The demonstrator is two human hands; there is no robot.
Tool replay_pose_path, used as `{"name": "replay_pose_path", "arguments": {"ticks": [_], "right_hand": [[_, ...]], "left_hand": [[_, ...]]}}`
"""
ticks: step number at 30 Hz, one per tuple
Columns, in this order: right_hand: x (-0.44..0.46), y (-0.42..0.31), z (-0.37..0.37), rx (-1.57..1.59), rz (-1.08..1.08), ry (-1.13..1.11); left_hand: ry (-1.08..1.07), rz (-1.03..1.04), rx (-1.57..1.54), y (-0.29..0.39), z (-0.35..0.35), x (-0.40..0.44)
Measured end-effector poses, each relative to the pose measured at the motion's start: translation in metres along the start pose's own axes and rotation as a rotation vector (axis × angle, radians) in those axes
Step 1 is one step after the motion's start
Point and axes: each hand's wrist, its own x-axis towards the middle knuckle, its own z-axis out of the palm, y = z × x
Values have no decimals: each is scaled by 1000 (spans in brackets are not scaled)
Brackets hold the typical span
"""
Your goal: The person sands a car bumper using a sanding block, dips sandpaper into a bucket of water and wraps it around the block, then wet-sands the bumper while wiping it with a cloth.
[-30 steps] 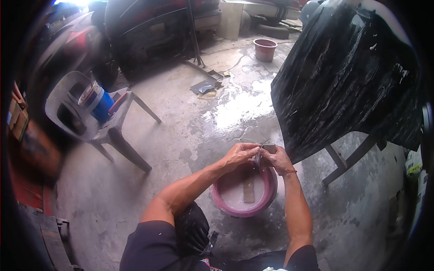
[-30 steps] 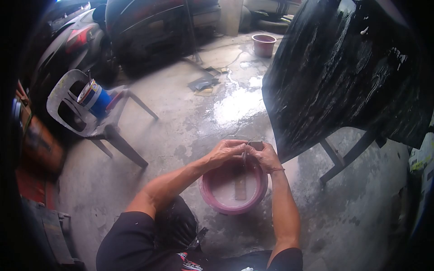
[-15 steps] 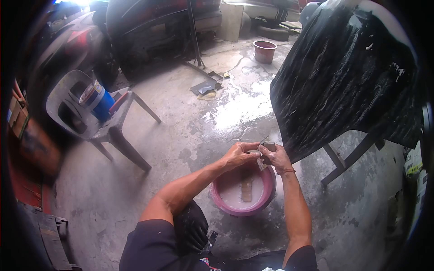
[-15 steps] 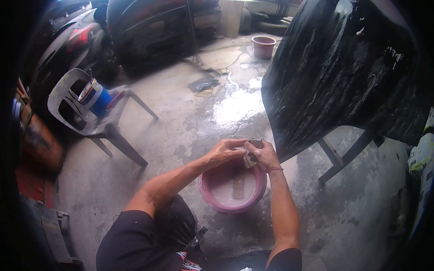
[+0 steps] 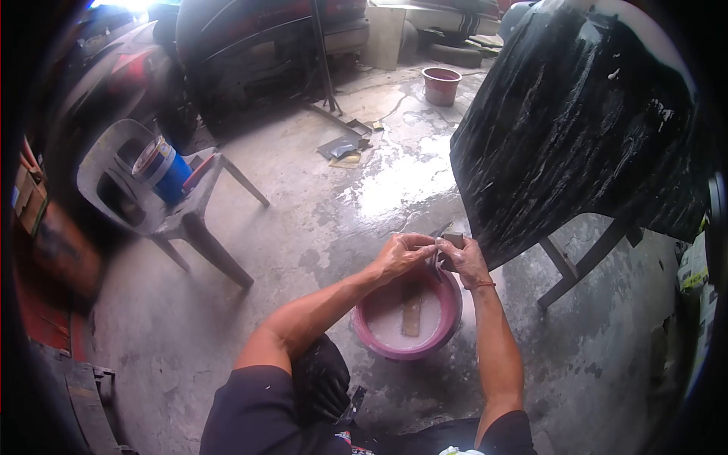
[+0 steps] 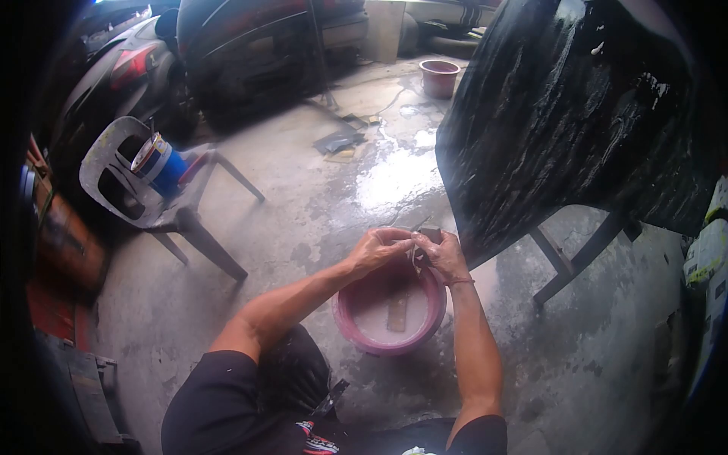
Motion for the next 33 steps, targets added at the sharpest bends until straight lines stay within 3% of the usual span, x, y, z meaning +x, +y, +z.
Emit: {"name": "replay_pose_path", "arguments": {"ticks": [2, 5, 7, 8, 10, 11, 13, 14, 17, 22, 24, 28, 31, 33], "right_hand": [[-1, -1, 2, -111, -58, -25], [4, 7, -2, -60, -66, -50], [3, 2, -4, 18, -65, -73], [2, -1, -8, 95, -61, -92], [1, -3, -22, 109, -92, -149], [-2, -9, -25, 118, -122, -192], [-5, -12, -32, 83, -111, -182], [-6, -11, -35, 56, -98, -189], [-2, -5, -42, -24, -93, -62], [-1, -5, -46, -64, -61, 40], [-3, -9, -43, -59, -72, 37], [0, -6, -43, -14, -120, 24], [5, -3, -42, -21, -191, 60], [6, -2, -40, -131, -225, 79]], "left_hand": [[59, 38, 54, 4, 0, -1], [76, -82, 130, 3, 0, -1], [375, 76, 394, -18, 1, 7], [368, 76, 389, -17, 0, 7], [587, -43, 345, -10, -6, 9], [573, -37, 336, -2, -6, 8], [438, -268, -172, 11, -12, 2], [185, -141, -175, -11, -26, 8], [153, -111, -16, -2, -25, 7], [229, -121, 59, -5, -14, 8], [301, -5, 84, -11, -13, 11], [212, -40, 224, -10, -18, 14], [386, -16, 171, -26, -14, 18], [588, -25, 365, -19, -7, 14]]}}
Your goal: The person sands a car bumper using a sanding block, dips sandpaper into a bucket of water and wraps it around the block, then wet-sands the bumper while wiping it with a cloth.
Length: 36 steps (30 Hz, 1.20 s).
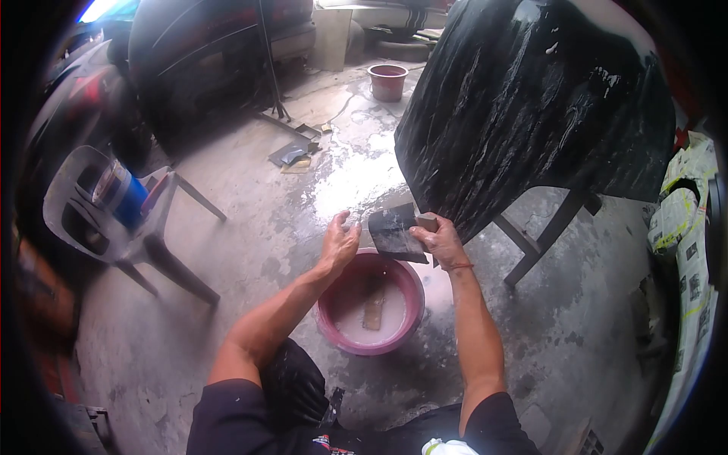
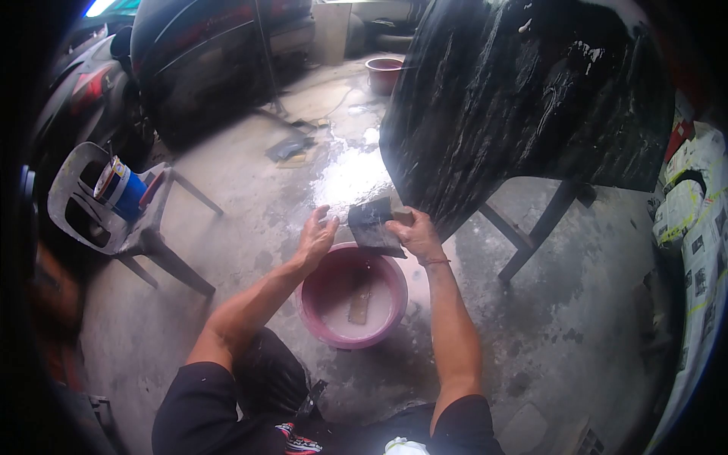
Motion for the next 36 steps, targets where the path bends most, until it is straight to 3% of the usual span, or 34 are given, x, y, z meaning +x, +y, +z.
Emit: {"name": "replay_pose_path", "arguments": {"ticks": [1, 3, 4, 6, 8, 9, 13, 14, 15, 17, 18, 19, 21, 23, 24, 27, 29, 30, 32, 34, 36], "right_hand": [[1, 1, 1, -110, -37, 9], [4, 6, 9, -241, -118, -4], [5, 9, 15, -370, -199, -16], [-10, -23, 33, -436, -198, -37], [-17, -46, 45, -363, -22, -171], [-17, -38, 51, -404, -65, -177], [-24, -35, 67, -583, -233, -273], [-21, -28, 66, -583, -212, -320], [-12, -6, 64, -457, -210, -347], [-11, -2, 61, -348, -173, -362], [-11, -7, 56, -386, -147, -337], [-8, 1, 53, -373, -109, -303], [-4, 2, 51, -356, -76, -276], [-7, -14, 58, -190, 220, -243], [-7, -16, 62, -175, 216, -237], [-7, -17, 66, -619, -241, -23], [-9, -10, 64, -645, -230, 156], [-9, -3, 60, -679, -223, 299], [-6, 3, 51, -662, -175, 352], [-11, -7, 48, 338, 172, 74], [-10, -13, 39, 183, 60, 159]], "left_hand": [[1, 0, 0, 4, -2, 0], [-335, -285, -318, 18, -13, -2], [-333, -286, -316, 27, -15, -8], [-432, -256, -605, 49, -15, -24], [-436, -300, -676, 46, -12, -23], [-443, -342, -748, 45, -11, -22], [-438, -297, -508, 27, -13, -16], [-442, -169, -568, 5, -10, -11], [-448, -44, -619, -17, -11, -10], [-417, -94, -551, -45, -21, -2], [-390, -115, -523, -34, -26, -4], [-381, -236, -781, -24, -32, -11], [-360, -285, -852, 11, -56, -24], [-335, -392, -832, 22, -66, -21], [-339, -390, -816, 27, -66, -22], [-363, -374, -935, 44, -59, -21], [-159, -310, -944, 53, -49, -20], [-191, -309, -932, 52, -45, -19], [-226, -233, -1028, 48, -41, -12], [-286, -201, -1016, 47, -33, -15], [-396, -173, -830, 55, -26, -24]]}}
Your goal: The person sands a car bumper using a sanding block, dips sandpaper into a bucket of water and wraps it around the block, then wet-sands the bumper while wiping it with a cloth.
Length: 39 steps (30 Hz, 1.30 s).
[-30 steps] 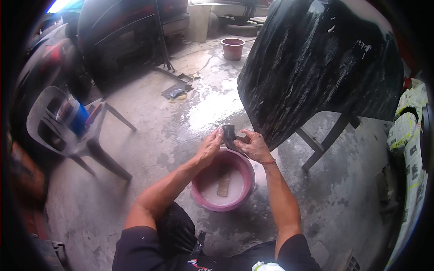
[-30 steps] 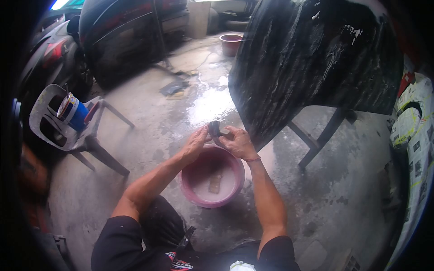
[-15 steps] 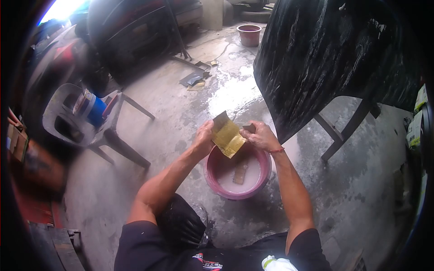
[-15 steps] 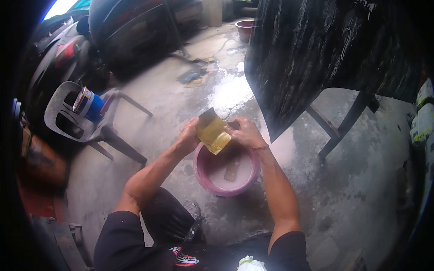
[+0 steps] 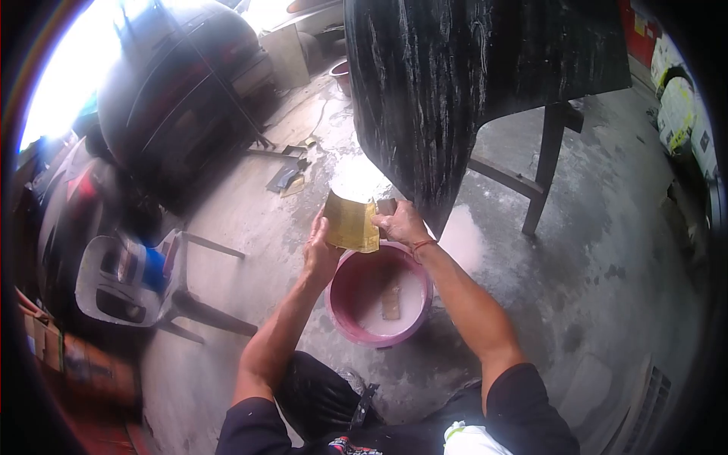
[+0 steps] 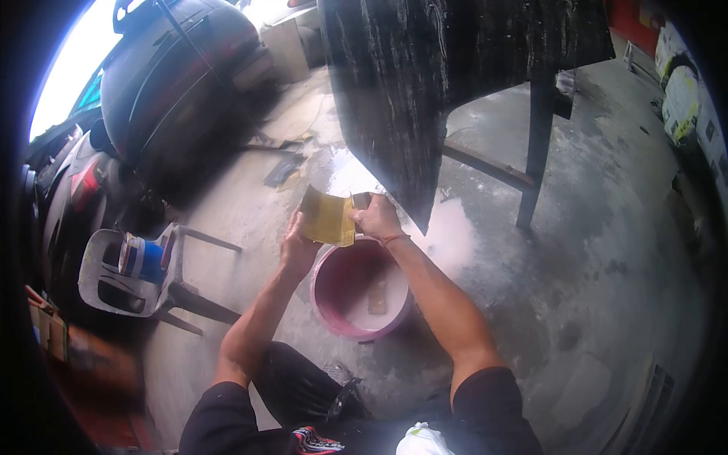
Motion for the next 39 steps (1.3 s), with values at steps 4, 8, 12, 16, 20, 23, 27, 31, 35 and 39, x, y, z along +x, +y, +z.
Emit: {"name": "replay_pose_path", "arguments": {"ticks": [4, 8, 12, 16, 20, 23, 27, 31, 35, 39], "right_hand": [[-3, -12, 0, -346, -24, 82], [-7, -1, 2, -407, -179, 113], [-6, 1, 7, -318, -216, 67], [0, 2, 3, -284, -198, -49], [2, -5, 7, -283, -157, -7], [-1, -7, 7, -210, -86, -107], [-1, -6, 8, -209, -127, -120], [-2, 2, 14, -91, -83, -98], [5, 16, 16, -246, -169, -28], [7, 6, 11, -257, -149, -50]], "left_hand": [[-181, -62, -18, -14, -14, 9], [-164, 21, 283, -14, -7, -3], [17, 25, 150, -9, -6, -6], [-17, -104, -5, -4, -11, -3], [-142, -109, 38, -3, -11, 4], [-160, -93, 107, 0, -7, 2], [-140, -50, 143, -10, -13, 8], [5, 29, 138, -21, -16, 17], [131, 110, 245, -28, -17, 22], [125, 85, 131, -26, -16, 20]]}}
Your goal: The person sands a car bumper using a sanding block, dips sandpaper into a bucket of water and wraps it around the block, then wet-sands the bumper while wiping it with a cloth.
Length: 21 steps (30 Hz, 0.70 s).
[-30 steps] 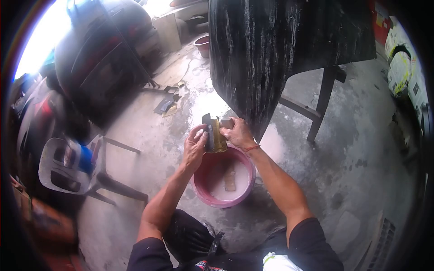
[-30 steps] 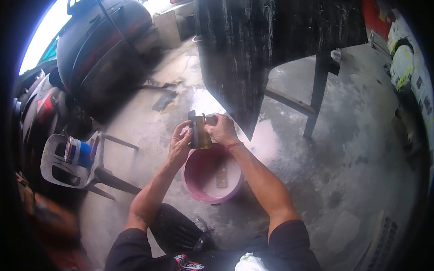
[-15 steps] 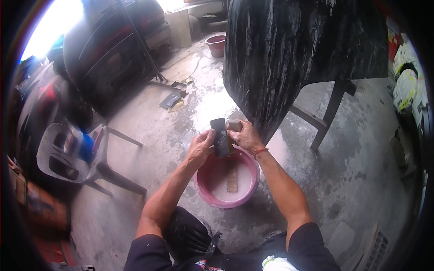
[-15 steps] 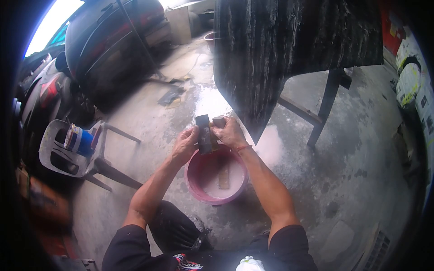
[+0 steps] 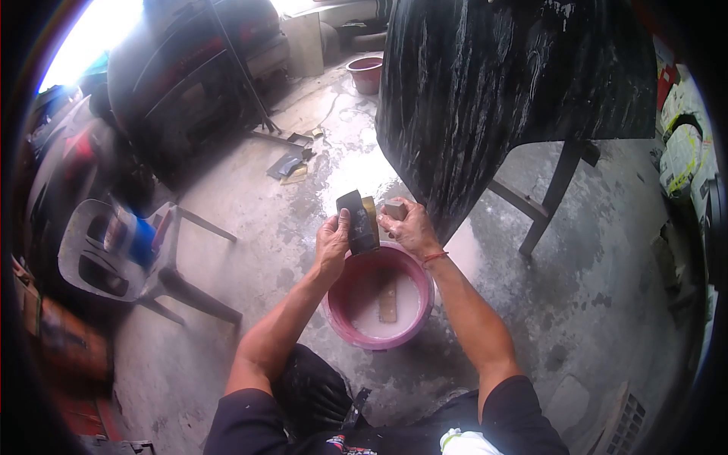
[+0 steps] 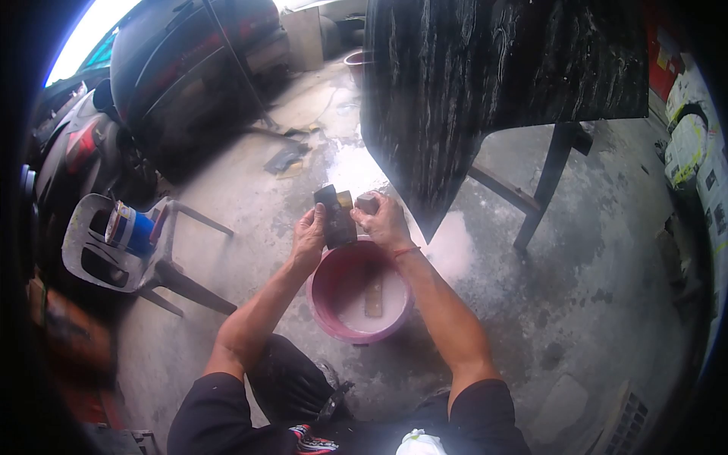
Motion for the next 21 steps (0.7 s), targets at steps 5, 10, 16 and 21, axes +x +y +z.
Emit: {"name": "replay_pose_path", "arguments": {"ticks": [5, 10, 16, 21], "right_hand": [[-2, -1, -5, 110, 75, -103], [-11, -6, -5, 333, 185, -264], [-11, 11, 28, 78, -26, -421], [0, 51, 40, 17, 89, -472]], "left_hand": [[-169, -127, -57, 4, 2, -5], [-221, -77, 248, -3, 5, -9], [-187, -86, 475, -5, -36, -29], [-80, -210, 1251, 36, -96, -6]]}}
